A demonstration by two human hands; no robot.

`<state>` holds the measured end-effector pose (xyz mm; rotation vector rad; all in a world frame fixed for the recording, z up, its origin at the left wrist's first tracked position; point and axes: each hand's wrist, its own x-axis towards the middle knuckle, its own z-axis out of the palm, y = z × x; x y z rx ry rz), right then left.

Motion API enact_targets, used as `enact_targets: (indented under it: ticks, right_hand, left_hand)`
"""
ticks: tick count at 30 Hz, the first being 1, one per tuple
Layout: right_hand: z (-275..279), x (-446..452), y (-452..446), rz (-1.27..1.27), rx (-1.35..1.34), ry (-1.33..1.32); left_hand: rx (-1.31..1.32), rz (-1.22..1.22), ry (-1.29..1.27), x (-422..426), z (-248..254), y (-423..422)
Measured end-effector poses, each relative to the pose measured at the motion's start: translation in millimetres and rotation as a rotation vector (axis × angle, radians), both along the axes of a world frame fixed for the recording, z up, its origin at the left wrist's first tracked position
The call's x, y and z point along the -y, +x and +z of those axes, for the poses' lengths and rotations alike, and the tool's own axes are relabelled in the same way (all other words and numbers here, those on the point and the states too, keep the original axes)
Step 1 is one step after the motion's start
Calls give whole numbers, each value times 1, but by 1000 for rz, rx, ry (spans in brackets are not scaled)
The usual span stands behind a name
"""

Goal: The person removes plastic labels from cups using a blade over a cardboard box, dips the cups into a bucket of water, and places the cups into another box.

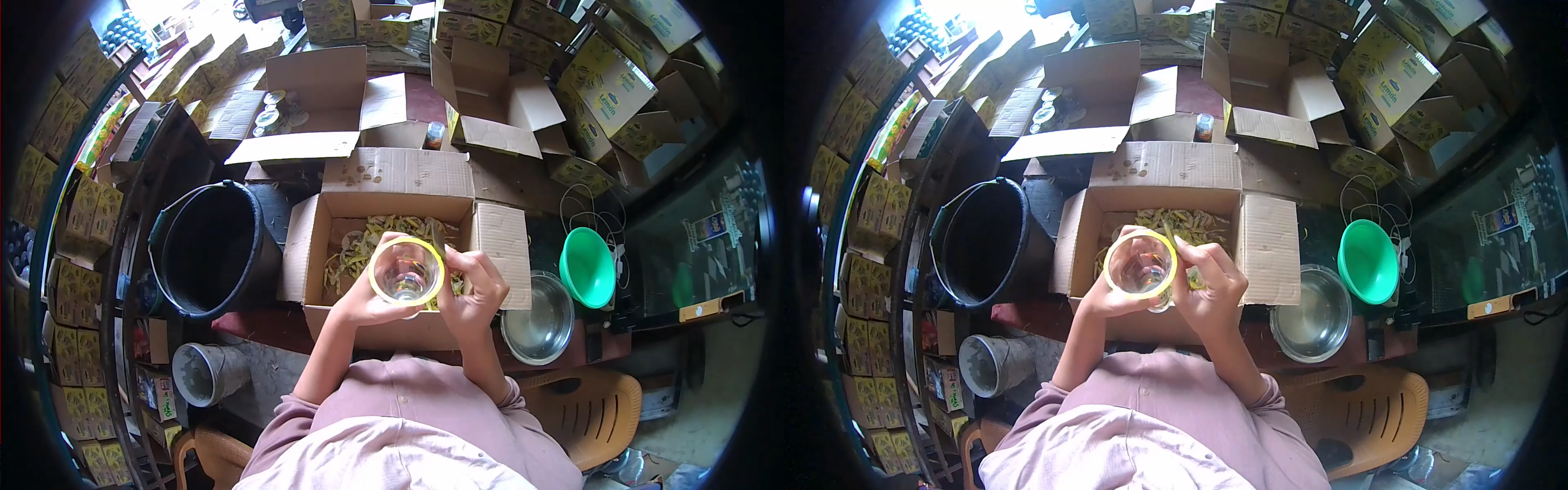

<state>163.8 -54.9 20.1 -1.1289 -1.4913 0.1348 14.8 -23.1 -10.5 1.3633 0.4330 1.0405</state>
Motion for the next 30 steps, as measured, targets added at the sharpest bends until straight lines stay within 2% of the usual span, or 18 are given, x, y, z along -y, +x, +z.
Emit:
enact_targets:
  ticks: [1, 4, 12, 24, 30]
  right_hand:
    - [1, 1, -1, -22, -18, 0]
    - [2, 6, -4, -84, -63, 10]
    - [-2, 14, -10, -141, -27, 30]
    - [-3, 14, -14, -180, 42, 42]
    - [1, 12, -11, -178, 86, 60]
  left_hand:
    - [68, -6, -96, 1, -2, 3]
    - [142, 47, -116, 0, -5, 9]
    - [224, 174, -79, 3, -7, 15]
    - [164, 257, 88, 7, -11, 20]
    - [24, 298, 133, 5, -13, 16]
